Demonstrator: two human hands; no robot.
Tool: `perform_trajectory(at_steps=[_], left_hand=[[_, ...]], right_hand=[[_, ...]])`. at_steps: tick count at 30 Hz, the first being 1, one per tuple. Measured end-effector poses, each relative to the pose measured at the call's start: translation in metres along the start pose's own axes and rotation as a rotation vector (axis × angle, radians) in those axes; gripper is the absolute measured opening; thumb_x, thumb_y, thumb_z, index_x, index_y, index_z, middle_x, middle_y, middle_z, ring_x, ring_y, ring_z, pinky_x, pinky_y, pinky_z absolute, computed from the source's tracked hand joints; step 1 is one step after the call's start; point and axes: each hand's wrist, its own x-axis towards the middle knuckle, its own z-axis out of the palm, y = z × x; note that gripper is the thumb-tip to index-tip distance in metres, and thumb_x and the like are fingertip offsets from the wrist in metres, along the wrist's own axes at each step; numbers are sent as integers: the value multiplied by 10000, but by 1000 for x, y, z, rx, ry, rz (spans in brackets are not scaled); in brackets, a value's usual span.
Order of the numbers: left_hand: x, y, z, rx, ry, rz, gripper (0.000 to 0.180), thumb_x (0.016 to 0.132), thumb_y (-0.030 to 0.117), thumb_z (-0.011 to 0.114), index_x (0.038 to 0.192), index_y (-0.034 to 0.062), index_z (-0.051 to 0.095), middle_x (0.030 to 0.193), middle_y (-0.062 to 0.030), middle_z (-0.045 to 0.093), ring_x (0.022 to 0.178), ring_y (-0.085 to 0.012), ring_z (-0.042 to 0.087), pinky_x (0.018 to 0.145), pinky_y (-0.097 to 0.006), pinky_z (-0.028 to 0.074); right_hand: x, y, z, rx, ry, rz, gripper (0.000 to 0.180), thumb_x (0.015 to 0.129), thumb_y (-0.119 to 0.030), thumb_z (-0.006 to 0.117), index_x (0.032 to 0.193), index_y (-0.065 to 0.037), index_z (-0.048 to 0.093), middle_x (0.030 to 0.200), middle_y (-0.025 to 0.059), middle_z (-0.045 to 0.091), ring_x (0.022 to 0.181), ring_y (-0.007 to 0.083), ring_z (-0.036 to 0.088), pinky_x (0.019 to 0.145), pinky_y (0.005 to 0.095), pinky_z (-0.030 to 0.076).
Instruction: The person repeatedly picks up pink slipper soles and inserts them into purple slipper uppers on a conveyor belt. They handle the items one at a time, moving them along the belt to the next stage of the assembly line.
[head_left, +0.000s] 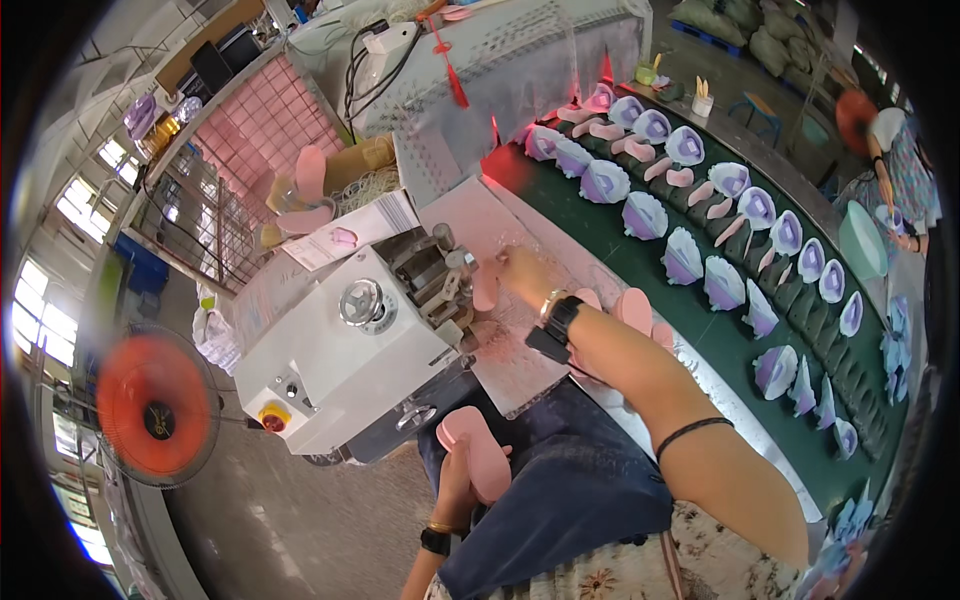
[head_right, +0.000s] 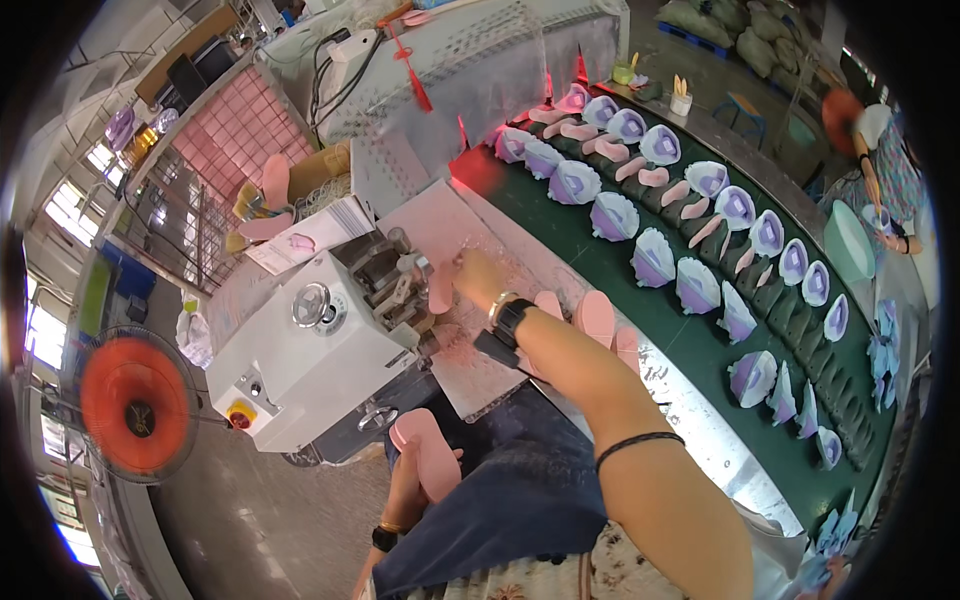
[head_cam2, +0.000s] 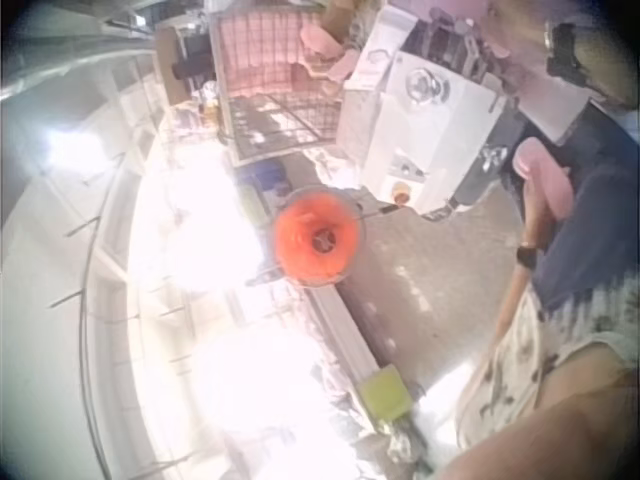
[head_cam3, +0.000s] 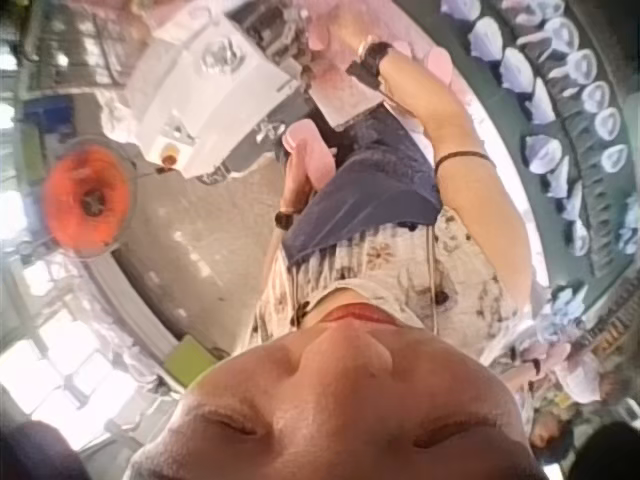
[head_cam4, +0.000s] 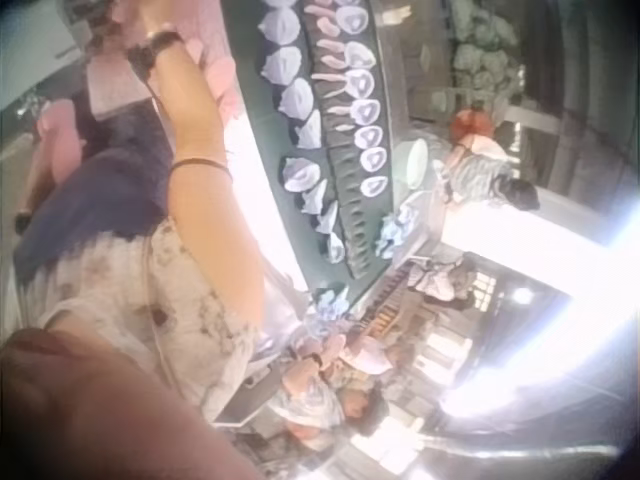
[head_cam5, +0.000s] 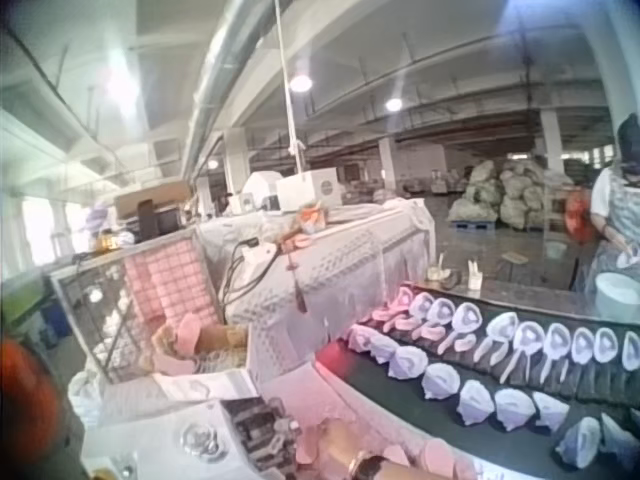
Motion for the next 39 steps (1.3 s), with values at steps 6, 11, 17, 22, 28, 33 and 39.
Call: perform_trajectory(at_steps=[6,11,17,22,28,33,39], left_hand=[[2,-7,-4,-1,19,73,516,985,453,445,1223,-3,482,1043,-145,626,918,-297,653,781,-393,558],[30,-17,-10,9,4,173,377,978,395,490,1100,42,542,881,-87,641,794,-252,650,691,-362,544],[28,-11,52,6,-114,-7,364,866,346,505,1031,25,552,792,-125,643,677,-279,646,608,-391,552],[49,-21,62,-33,-153,-122,334,891,295,509,1089,28,544,921,-111,651,830,-257,655,751,-371,554],[57,-30,62,-95,-145,-186,364,894,228,547,1201,37,508,1078,-104,621,1009,-249,623,875,-383,520],[38,-33,58,-45,-116,-156,383,889,195,553,1229,31,488,1094,-112,613,1028,-264,613,880,-392,518],[46,-28,73,49,-105,-21,279,902,145,532,1109,-41,553,998,-118,629,914,-237,645,787,-351,545]], right_hand=[[28,-13,17,158,137,217,235,846,-253,604,900,-28,646,856,215,672,799,342,673,715,439,498],[11,33,-103,687,279,217,248,925,-264,562,923,-17,589,740,135,643,600,252,674,517,360,485],[-88,223,-316,159,811,296,176,834,-178,614,895,-42,521,731,151,628,563,269,642,509,382,500],[-215,370,-453,-231,1005,710,240,735,-147,629,947,-40,591,889,222,667,888,405,649,782,442,509],[-236,421,-495,-126,1006,658,248,689,-135,621,887,14,640,887,202,678,869,385,655,795,425,509],[-116,285,-366,10,1020,289,221,758,-27,594,974,-15,636,842,129,620,850,273,612,799,373,491],[-204,71,-181,374,-302,-129,347,968,-378,488,997,-44,578,866,137,631,866,245,611,783,391,479]])
